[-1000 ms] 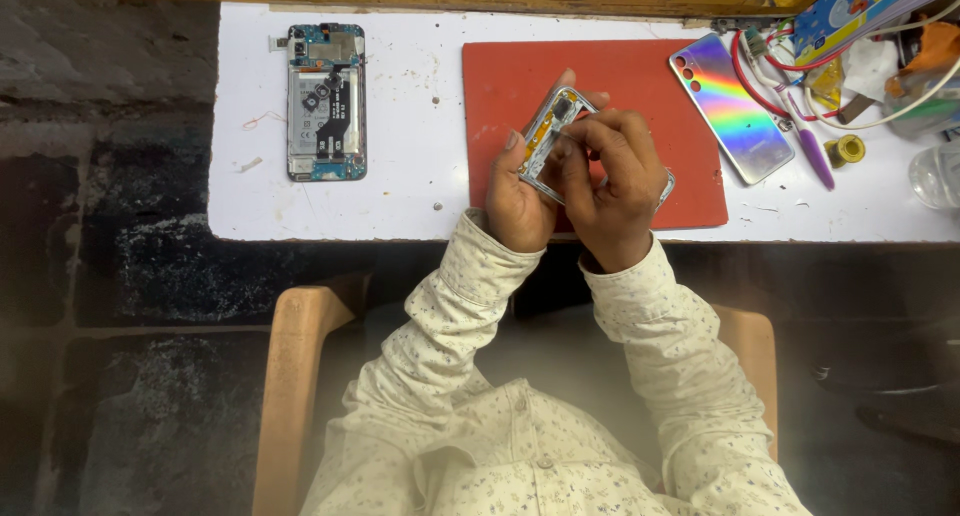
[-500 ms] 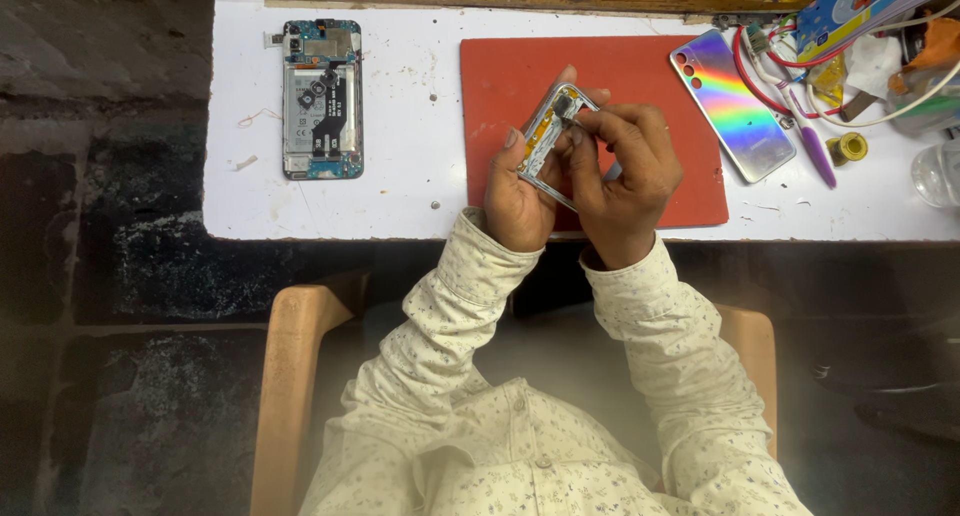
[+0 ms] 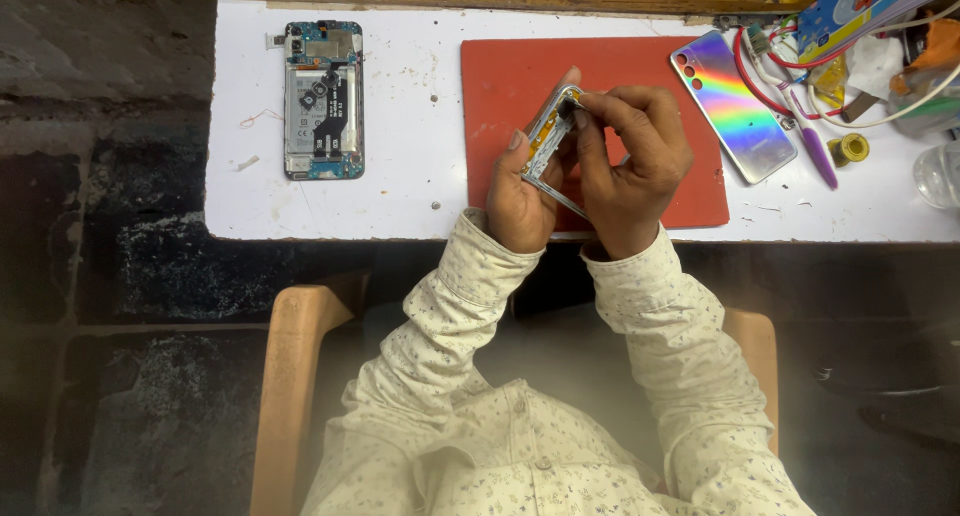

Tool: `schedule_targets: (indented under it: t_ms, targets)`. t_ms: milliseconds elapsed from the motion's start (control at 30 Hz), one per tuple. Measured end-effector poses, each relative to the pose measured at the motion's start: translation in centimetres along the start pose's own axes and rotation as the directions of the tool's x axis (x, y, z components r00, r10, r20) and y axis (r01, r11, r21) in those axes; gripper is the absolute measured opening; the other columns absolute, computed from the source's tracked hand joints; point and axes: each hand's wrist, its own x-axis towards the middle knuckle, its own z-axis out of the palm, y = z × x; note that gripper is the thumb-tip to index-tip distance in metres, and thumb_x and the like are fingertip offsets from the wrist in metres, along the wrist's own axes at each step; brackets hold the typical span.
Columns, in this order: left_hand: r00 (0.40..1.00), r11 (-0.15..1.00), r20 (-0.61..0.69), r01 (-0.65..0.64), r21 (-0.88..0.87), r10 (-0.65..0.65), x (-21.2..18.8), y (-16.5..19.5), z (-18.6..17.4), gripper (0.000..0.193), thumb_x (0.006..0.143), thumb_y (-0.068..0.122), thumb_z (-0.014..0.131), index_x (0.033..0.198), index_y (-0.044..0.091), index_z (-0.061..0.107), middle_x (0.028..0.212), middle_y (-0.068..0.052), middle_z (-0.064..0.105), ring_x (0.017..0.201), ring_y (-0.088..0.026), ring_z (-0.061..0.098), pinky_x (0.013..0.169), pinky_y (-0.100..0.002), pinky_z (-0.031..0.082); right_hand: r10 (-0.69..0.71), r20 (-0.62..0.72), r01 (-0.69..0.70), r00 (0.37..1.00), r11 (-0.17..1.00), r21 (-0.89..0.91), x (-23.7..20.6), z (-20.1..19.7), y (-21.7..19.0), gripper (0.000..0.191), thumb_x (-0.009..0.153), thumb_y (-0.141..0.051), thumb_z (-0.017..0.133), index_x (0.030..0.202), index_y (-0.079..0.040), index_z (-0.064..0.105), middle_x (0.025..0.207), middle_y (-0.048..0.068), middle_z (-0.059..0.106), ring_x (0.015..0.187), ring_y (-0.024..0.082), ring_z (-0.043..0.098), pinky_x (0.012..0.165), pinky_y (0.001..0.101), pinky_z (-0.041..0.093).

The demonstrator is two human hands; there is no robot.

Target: The person disassembles a smartphone at a repair workbench. They hold the phone mid-frame, pry and peel internal components and adhesive off the frame by hand, use a small pry tool on the edges, reposition the frame repeatedly, and set the frame down on the red mat while working on its parts.

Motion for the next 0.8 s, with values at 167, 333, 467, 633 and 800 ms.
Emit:
schedule_targets:
  t_ms: [167, 333, 467, 633, 800]
  targets:
    - [0.998, 0.994, 0.062, 0.037, -0.103, -0.030, 0.0, -0.1, -0.2, 0.076, 0.109, 0.054, 0.039, 0.166, 0.006, 0.026, 0.153, -0.018, 0.048, 0.143, -0.027, 0.046, 0.127, -0.043, 0.037, -0.085, 0.020, 0.086, 0.996, 0.996, -0.034, -0.3, -0.2, -0.1, 0.021, 0.093, 0.014, 0.076, 0.110, 0.001, 0.072, 0.106, 0.012, 0.066, 0.098, 0.023, 0.069, 0.080, 0.0307, 0.058]
    - [0.996, 0.999, 0.084, 0.017, -0.048, -0.013, 0.0, -0.2, -0.5, 0.073, 0.109, 0.053, 0.037, 0.166, 0.007, 0.027, 0.153, -0.015, 0.050, 0.142, -0.026, 0.048, 0.125, -0.042, 0.039, -0.022, 0.044, 0.019, 0.999, 0.997, 0.071, -0.1, -0.5, -0.1, 0.019, 0.097, 0.013, 0.075, 0.112, 0.001, 0.072, 0.107, 0.012, 0.066, 0.094, 0.021, 0.071, 0.081, 0.0291, 0.059]
    - [0.998, 0.998, 0.064, 0.013, -0.069, -0.009, 0.0, -0.3, -0.5, 0.069, 0.115, 0.048, 0.036, 0.166, 0.002, 0.028, 0.150, -0.016, 0.048, 0.135, -0.024, 0.047, 0.119, -0.040, 0.038, -0.013, 0.063, 0.013, 0.998, 1.000, -0.001, 0.2, -0.6, -0.1, 0.018, 0.095, 0.009, 0.079, 0.110, 0.001, 0.074, 0.102, 0.011, 0.064, 0.088, 0.019, 0.065, 0.076, 0.0285, 0.053]
    - [0.998, 0.999, 0.058, -0.016, -0.032, 0.018, 0.2, -0.2, -0.1, 0.074, 0.109, 0.049, 0.036, 0.165, 0.001, 0.027, 0.159, -0.011, 0.045, 0.148, -0.025, 0.046, 0.127, -0.041, 0.034, 0.117, 0.007, -0.118, 0.993, 0.991, 0.058, 0.8, -0.3, 0.2, 0.013, 0.101, 0.007, 0.076, 0.112, 0.002, 0.073, 0.101, 0.008, 0.064, 0.085, 0.014, 0.063, 0.072, 0.0249, 0.052]
    - [0.997, 0.998, 0.075, -0.013, -0.060, 0.018, 0.1, 0.2, 0.0, 0.071, 0.114, 0.049, 0.037, 0.163, -0.001, 0.028, 0.151, -0.018, 0.047, 0.142, -0.027, 0.046, 0.125, -0.043, 0.035, 0.042, 0.117, -0.058, 0.992, 0.989, 0.138, 0.6, -0.7, -0.1, 0.014, 0.100, 0.007, 0.074, 0.113, 0.003, 0.073, 0.100, 0.007, 0.064, 0.082, 0.012, 0.063, 0.071, 0.0233, 0.052]
